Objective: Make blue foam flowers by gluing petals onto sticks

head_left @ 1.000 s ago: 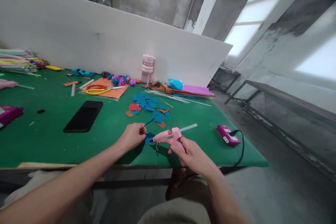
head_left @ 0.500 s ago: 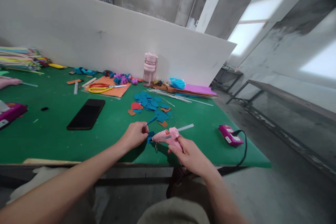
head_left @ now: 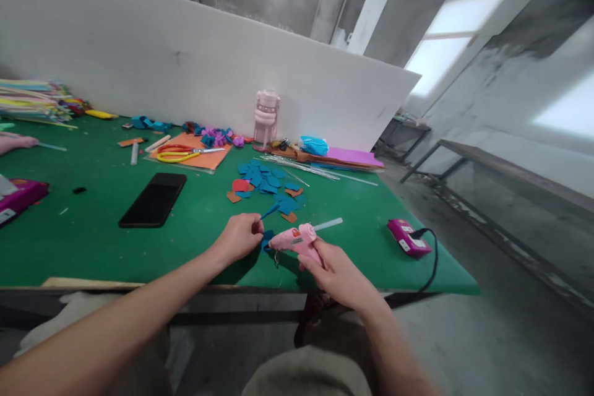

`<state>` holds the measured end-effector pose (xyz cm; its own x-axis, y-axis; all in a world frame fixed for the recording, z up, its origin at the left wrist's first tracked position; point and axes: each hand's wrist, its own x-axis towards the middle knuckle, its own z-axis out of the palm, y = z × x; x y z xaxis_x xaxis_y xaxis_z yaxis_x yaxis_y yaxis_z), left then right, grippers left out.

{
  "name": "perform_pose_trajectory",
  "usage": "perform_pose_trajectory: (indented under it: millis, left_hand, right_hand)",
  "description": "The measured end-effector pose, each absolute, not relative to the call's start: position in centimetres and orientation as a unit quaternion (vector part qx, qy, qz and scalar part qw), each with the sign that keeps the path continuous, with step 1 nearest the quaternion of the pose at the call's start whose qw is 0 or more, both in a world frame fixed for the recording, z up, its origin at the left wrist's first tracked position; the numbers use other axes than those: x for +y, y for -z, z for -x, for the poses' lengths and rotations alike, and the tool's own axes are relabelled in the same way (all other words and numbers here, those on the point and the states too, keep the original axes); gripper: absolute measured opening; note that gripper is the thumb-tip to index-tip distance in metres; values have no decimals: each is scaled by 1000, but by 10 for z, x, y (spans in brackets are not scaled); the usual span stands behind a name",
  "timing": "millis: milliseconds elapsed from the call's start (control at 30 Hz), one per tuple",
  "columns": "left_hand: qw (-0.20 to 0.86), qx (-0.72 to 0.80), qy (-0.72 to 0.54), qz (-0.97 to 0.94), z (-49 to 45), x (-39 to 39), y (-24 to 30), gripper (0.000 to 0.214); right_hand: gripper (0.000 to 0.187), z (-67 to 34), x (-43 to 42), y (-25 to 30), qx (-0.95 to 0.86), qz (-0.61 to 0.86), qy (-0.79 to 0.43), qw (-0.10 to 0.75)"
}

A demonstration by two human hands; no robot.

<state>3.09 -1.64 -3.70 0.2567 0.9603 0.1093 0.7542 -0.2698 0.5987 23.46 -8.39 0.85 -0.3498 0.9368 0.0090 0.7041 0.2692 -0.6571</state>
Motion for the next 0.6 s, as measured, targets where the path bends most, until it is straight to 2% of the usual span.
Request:
perform_pose_trajectory:
  millis: [600]
  left_hand:
    - [217,561,-227,-766,-31,-17,35,8]
  right_hand:
    - [24,-233,-84,-9,-777,527,-283,197]
